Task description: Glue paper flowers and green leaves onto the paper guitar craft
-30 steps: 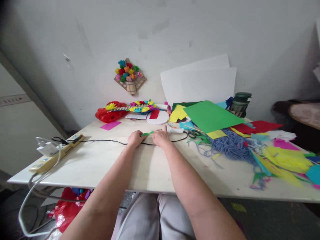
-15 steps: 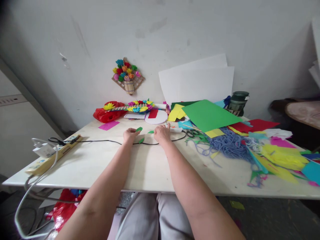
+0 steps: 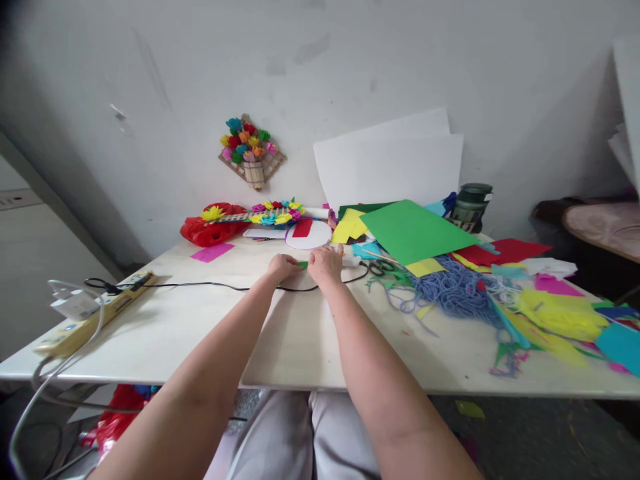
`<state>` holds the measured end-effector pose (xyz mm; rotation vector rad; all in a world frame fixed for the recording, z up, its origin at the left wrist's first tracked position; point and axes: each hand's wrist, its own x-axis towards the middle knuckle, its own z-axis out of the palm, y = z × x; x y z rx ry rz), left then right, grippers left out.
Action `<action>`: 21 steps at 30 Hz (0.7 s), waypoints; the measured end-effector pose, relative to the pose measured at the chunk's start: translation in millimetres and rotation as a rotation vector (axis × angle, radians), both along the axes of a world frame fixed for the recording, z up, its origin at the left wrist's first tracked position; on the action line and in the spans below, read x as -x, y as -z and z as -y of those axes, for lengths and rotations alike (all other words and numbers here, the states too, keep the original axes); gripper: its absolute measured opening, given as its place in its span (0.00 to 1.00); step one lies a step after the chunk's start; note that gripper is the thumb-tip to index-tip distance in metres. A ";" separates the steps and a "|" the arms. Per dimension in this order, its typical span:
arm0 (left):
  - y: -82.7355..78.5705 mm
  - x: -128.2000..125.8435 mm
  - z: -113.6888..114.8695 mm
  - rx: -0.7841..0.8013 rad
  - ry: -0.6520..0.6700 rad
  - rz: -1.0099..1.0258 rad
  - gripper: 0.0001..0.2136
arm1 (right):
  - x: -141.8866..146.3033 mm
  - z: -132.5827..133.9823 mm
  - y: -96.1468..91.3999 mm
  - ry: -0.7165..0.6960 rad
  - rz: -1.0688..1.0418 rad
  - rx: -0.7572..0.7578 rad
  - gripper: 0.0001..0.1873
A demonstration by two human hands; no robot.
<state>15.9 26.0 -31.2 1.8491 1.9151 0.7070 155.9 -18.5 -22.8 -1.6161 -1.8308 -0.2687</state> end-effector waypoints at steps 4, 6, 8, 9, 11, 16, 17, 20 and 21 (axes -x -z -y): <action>1.0 -9.7 -7.2 -0.046 0.049 -0.228 0.12 | 0.6 0.5 -0.8 -0.019 -0.023 -0.014 0.13; 1.8 -12.2 -11.3 -0.052 0.072 -0.235 0.14 | 0.5 0.2 -1.0 -0.026 -0.037 -0.011 0.13; 2.7 -14.0 -15.1 -0.039 0.062 -0.197 0.18 | 0.2 -0.6 -0.7 -0.027 -0.048 -0.011 0.13; 3.1 -14.8 -16.6 -0.023 0.051 -0.173 0.19 | 0.0 -1.0 -0.5 -0.026 -0.053 -0.012 0.13; 3.4 -16.6 -18.5 0.014 0.035 -0.135 0.20 | -0.5 -1.6 -0.1 -0.025 -0.064 -0.013 0.13; -2.0 -15.9 -13.4 0.042 0.036 -0.086 0.11 | -1.8 -1.1 -1.3 -0.014 -0.089 0.003 0.14; -4.9 -13.2 -10.7 0.039 0.029 -0.061 0.11 | -2.1 -0.8 -1.9 -0.012 -0.096 0.007 0.14; -17.3 1.9 -1.3 0.020 -0.020 0.078 0.09 | -2.2 -0.5 -3.5 -0.009 -0.113 0.009 0.13; -22.3 8.8 1.9 0.032 -0.010 0.113 0.09 | -2.0 -0.4 -3.8 -0.010 -0.115 0.010 0.13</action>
